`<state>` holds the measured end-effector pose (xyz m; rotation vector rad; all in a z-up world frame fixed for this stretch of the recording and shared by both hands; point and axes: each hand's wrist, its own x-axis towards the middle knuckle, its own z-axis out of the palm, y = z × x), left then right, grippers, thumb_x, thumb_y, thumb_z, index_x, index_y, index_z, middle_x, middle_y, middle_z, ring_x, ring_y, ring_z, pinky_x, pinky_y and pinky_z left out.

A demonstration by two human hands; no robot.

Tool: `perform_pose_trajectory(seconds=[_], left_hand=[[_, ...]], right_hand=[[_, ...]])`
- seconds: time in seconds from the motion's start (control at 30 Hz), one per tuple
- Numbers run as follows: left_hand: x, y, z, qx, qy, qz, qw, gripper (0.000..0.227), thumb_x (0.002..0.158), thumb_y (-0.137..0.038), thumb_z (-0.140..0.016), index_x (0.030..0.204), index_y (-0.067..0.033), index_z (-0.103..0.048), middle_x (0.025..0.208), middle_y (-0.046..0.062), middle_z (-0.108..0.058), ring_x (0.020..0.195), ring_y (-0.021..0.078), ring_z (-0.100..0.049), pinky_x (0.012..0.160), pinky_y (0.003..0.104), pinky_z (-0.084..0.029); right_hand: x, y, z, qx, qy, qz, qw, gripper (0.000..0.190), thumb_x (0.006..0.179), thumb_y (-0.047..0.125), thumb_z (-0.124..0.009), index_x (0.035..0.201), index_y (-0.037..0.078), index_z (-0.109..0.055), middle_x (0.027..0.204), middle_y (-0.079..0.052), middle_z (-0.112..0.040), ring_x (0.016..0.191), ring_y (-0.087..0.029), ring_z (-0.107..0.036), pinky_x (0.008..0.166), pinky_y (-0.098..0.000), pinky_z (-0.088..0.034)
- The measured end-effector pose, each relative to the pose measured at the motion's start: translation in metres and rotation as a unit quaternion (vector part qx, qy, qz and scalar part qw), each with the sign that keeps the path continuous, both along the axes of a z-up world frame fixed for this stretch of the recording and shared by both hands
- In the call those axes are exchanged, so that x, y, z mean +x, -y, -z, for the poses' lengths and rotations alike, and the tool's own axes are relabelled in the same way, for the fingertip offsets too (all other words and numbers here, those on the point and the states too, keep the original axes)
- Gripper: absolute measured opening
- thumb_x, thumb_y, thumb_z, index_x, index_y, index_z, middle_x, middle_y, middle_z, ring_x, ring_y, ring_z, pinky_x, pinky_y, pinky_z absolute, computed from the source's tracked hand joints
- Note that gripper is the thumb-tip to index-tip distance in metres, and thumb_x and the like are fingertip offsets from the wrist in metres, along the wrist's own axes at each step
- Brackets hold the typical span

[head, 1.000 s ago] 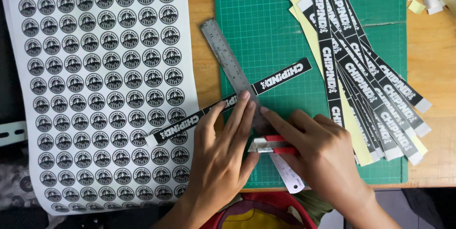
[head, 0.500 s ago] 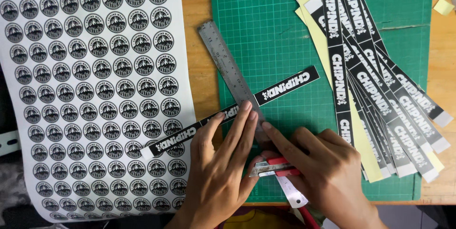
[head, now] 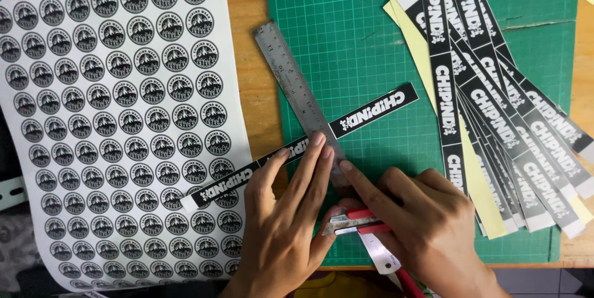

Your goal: The person uses a utility knife and a metal ruler to cut rectangular stickers from a printed sheet on a green cutting mat.

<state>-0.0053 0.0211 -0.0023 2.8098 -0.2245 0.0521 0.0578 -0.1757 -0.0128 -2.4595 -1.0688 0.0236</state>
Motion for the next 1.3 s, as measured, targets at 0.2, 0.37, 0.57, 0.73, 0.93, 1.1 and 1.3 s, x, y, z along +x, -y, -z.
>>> perform_pose_trajectory(seconds=[0.2,0.37,0.57,0.73,0.93,1.1,1.3], left_hand=[[0.0009,-0.0001,-0.0011,0.005,0.004,0.003,1.0,0.056,0.107,-0.039,-0.035,0.15,-0.007,-0.05,0.159,0.006,-0.047,0.131,0.0335,-0.046,0.11,0.046,-0.041],[0.0008,-0.0002,-0.0003,0.003,0.001,0.003,1.0,0.056,0.107,-0.04,-0.037,0.15,-0.0073,-0.05,0.159,0.006,-0.047,0.131,0.0332,-0.046,0.111,0.046,-0.04],[0.0003,0.0004,-0.0002,-0.002,0.002,0.0,1.0,0.056,0.108,-0.039,-0.034,0.151,-0.0071,-0.05,0.159,0.006,-0.047,0.13,0.0342,-0.048,0.11,0.046,-0.041],[0.0003,-0.0002,-0.0003,-0.001,-0.003,0.003,1.0,0.056,0.107,-0.039,-0.036,0.151,-0.0072,-0.048,0.16,0.006,-0.046,0.131,0.0337,-0.046,0.11,0.046,-0.04],[0.0007,-0.0001,-0.0006,-0.004,-0.001,0.001,1.0,0.056,0.107,-0.04,-0.035,0.151,-0.007,-0.049,0.159,0.007,-0.047,0.131,0.0341,-0.047,0.111,0.046,-0.041],[-0.0014,-0.0016,0.0004,-0.014,-0.012,0.004,1.0,0.069,0.099,-0.052,-0.048,0.152,-0.0078,-0.046,0.161,0.007,-0.045,0.131,0.0365,-0.047,0.111,0.049,-0.041],[-0.0019,-0.0017,0.0007,-0.024,-0.032,-0.005,0.999,0.103,0.068,-0.055,-0.082,0.153,-0.0104,-0.045,0.162,0.006,-0.044,0.133,0.0365,-0.047,0.114,0.05,-0.039]], right_hand=[[0.0001,-0.0003,0.0,-0.002,0.004,0.002,1.0,0.051,0.104,0.04,-0.039,0.137,0.012,-0.067,0.081,0.0,-0.051,0.056,-0.019,-0.046,0.055,-0.0336,-0.039],[0.0005,0.0001,-0.0001,0.001,-0.004,0.0,1.0,0.052,0.104,0.04,-0.039,0.138,0.012,-0.066,0.082,0.0,-0.053,0.056,-0.019,-0.046,0.055,-0.0335,-0.039],[0.0006,0.0001,-0.0009,0.006,-0.009,0.002,1.0,0.051,0.104,0.04,-0.041,0.138,0.011,-0.067,0.082,0.0,-0.053,0.055,-0.019,-0.046,0.055,-0.034,-0.039],[0.0002,0.0001,-0.0015,0.007,-0.008,0.007,1.0,0.05,0.104,0.039,-0.042,0.136,0.011,-0.068,0.083,0.0,-0.054,0.056,-0.019,-0.046,0.056,-0.0333,-0.039],[0.0006,-0.0001,-0.002,0.005,-0.014,0.007,1.0,0.053,0.104,0.041,-0.038,0.137,0.012,-0.067,0.083,0.0,-0.054,0.055,-0.02,-0.046,0.056,-0.0335,-0.039],[0.0006,-0.0008,-0.0032,0.005,-0.013,0.011,1.0,0.055,0.103,0.043,-0.036,0.136,0.013,-0.068,0.082,0.0,-0.053,0.054,-0.02,-0.044,0.055,-0.0334,-0.039],[0.0015,-0.0003,-0.0033,0.003,-0.016,0.004,1.0,0.056,0.103,0.043,-0.035,0.136,0.012,-0.068,0.083,0.0,-0.054,0.055,-0.02,-0.047,0.056,-0.0337,-0.04]])
